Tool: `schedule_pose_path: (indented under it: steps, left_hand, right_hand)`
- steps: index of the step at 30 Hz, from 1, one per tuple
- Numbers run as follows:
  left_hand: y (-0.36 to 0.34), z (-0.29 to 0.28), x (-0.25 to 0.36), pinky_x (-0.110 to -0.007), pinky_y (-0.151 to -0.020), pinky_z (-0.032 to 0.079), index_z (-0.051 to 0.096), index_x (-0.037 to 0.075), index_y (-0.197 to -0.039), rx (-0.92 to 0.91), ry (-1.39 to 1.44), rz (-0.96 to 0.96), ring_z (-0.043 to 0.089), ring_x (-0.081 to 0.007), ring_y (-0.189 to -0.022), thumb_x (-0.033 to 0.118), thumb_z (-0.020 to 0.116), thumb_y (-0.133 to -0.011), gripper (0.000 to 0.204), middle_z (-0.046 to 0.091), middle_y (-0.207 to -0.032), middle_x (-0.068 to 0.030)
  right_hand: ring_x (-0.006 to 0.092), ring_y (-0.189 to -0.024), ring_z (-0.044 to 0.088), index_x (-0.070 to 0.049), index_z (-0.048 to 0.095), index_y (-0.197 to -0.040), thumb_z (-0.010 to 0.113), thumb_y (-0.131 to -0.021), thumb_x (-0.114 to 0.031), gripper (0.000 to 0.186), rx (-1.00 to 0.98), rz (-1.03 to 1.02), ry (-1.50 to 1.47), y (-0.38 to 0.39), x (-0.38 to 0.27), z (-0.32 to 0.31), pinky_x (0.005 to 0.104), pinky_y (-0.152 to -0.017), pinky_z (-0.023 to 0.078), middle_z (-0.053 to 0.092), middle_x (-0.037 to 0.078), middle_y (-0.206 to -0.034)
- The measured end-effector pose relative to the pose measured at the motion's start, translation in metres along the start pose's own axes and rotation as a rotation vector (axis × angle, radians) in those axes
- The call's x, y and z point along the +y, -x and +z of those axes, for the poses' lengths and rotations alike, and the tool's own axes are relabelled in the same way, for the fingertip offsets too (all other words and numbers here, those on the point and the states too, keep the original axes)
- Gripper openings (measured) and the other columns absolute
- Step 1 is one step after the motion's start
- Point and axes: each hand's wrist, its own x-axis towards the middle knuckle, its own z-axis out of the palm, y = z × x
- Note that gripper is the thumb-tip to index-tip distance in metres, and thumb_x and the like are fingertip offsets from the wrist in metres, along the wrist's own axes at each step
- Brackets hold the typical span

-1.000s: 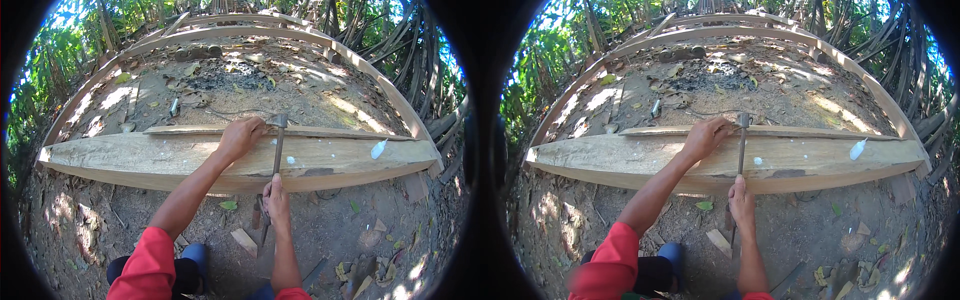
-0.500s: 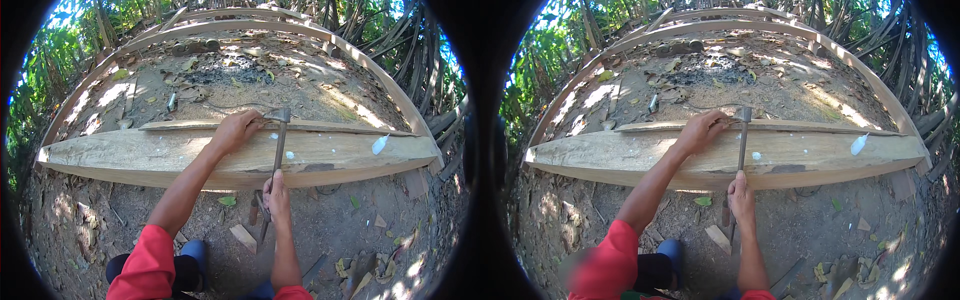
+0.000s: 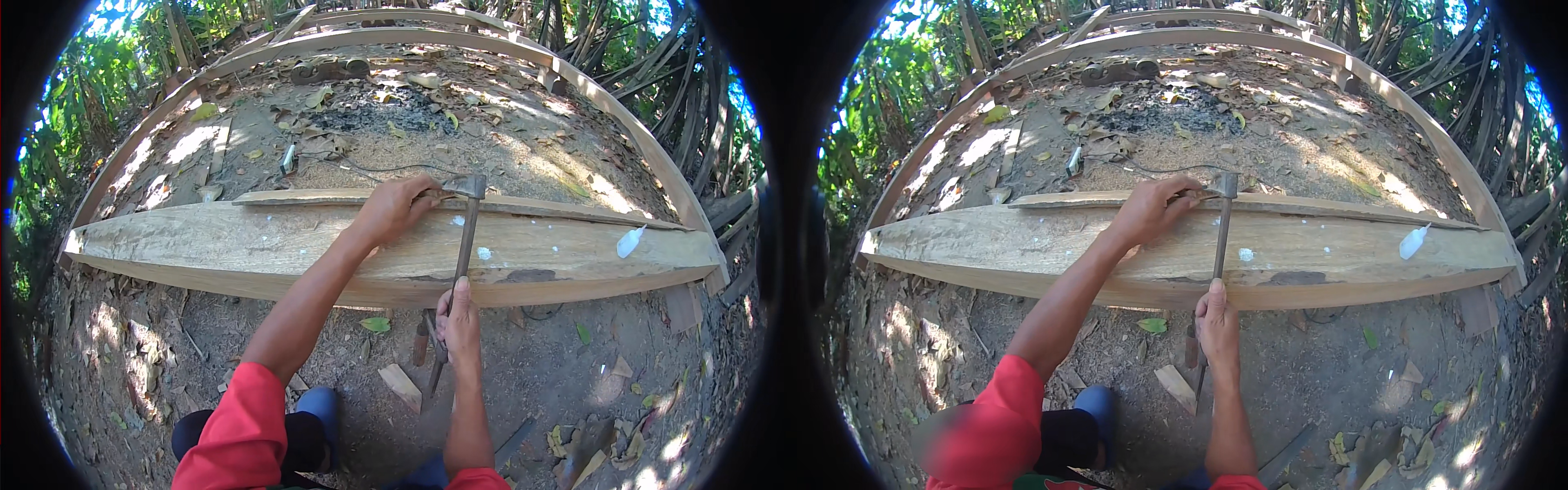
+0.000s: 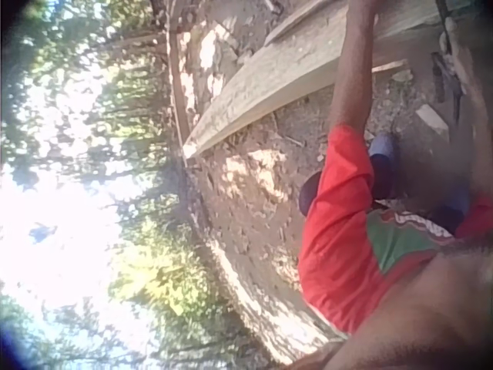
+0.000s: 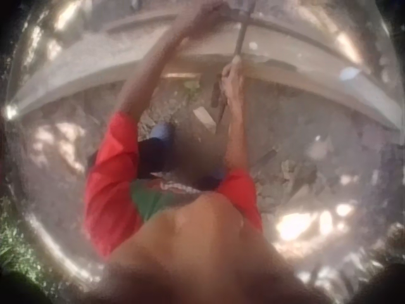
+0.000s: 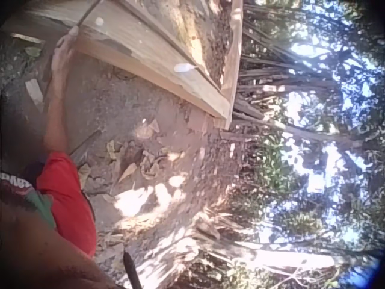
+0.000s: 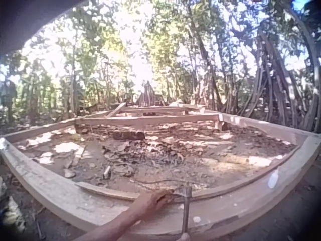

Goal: The person constructs a wooden frame by applying glue to a small wooden piece, positioning it against a curved wooden beam, and securing it with a bar clamp.

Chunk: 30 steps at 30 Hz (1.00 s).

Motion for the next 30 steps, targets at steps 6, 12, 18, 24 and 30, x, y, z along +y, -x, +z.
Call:
schedule_pose_path:
  steps: [6,12,18,24,30]
  left_hand:
    - [0.002,-0.001,-0.001,-0.040,-0.079,0.051,0.063,0.007,-0.113,-0.009,0.034,0.027,0.066,-0.0334,-0.090,0.013,0.060,-0.085,0.028,0.067,-0.102,-0.0167]
    - [0.002,-0.002,0.002,-0.041,-0.080,0.051,0.064,0.007,-0.113,-0.048,0.011,-0.031,0.065,-0.0339,-0.091,0.012,0.060,-0.085,0.029,0.068,-0.101,-0.0165]
    - [0.001,-0.001,0.000,-0.042,-0.079,0.050,0.063,0.007,-0.113,-0.035,0.021,-0.017,0.065,-0.0347,-0.090,0.015,0.060,-0.085,0.029,0.067,-0.099,-0.0169]
    - [0.003,0.001,-0.005,-0.043,-0.078,0.049,0.062,0.007,-0.115,-0.049,-0.044,-0.005,0.064,-0.0351,-0.091,0.022,0.058,-0.088,0.030,0.067,-0.100,-0.0170]
    - [0.003,0.003,-0.003,-0.043,-0.080,0.048,0.061,0.008,-0.116,-0.076,-0.052,-0.020,0.063,-0.0362,-0.092,0.021,0.057,-0.089,0.030,0.066,-0.102,-0.0179]
  right_hand:
    - [0.0081,-0.044,0.036,-0.007,0.044,-0.062,0.031,-0.097,-0.060,0.065,0.035,-0.027,0.037,-0.002,0.012,0.001,0.0260,-0.041,0.027,0.037,-0.002,-0.051]
    - [0.0094,-0.045,0.036,-0.006,0.042,-0.059,0.030,-0.099,-0.056,0.065,0.078,-0.080,0.081,-0.008,0.024,0.002,0.0273,-0.043,0.028,0.037,-0.001,-0.051]
    - [0.0080,-0.041,0.032,-0.009,0.039,-0.058,0.029,-0.097,-0.061,0.066,0.072,-0.111,0.101,-0.012,0.025,0.002,0.0257,-0.039,0.026,0.034,-0.003,-0.049]
    - [0.0061,-0.037,0.030,-0.011,0.037,-0.060,0.029,-0.093,-0.067,0.066,0.064,-0.103,0.084,-0.009,0.021,0.005,0.0235,-0.035,0.024,0.032,-0.005,-0.047]
    - [0.0080,-0.043,0.033,-0.009,0.039,-0.059,0.030,-0.095,-0.064,0.066,0.072,-0.067,0.095,-0.008,0.020,0.003,0.0258,-0.040,0.026,0.034,-0.003,-0.049]
